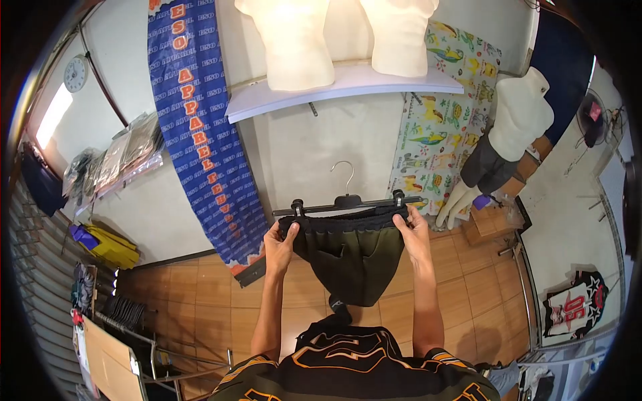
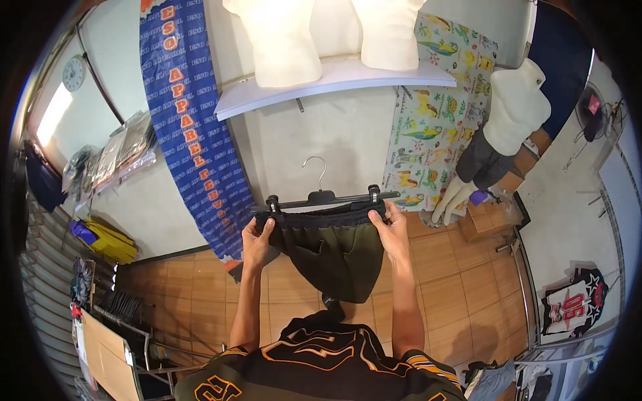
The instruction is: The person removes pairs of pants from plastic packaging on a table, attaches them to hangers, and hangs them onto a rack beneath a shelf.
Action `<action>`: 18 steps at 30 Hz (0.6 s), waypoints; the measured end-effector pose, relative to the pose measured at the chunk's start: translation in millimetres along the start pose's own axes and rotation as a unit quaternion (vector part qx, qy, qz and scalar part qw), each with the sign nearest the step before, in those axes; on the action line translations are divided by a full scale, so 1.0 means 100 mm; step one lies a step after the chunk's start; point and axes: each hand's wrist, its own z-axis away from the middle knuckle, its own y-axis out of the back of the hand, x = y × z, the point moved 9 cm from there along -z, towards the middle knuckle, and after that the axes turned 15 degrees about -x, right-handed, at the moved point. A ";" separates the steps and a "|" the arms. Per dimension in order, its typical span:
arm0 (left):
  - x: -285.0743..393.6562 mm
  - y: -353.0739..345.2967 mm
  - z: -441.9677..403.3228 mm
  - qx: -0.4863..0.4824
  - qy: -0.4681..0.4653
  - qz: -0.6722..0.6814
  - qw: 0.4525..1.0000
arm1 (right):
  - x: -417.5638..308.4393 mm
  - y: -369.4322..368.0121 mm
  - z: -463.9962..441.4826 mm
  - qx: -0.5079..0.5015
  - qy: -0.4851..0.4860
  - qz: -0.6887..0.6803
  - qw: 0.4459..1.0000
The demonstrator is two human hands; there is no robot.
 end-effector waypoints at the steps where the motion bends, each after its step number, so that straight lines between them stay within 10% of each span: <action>1: -0.03 0.00 -0.17 0.003 0.002 -0.009 1.000 | 0.08 0.05 -0.16 0.000 -0.026 0.001 1.000; 18: -0.86 0.49 -2.31 0.109 0.060 -0.089 0.988 | 1.37 0.37 -2.78 -0.036 -0.099 0.007 0.994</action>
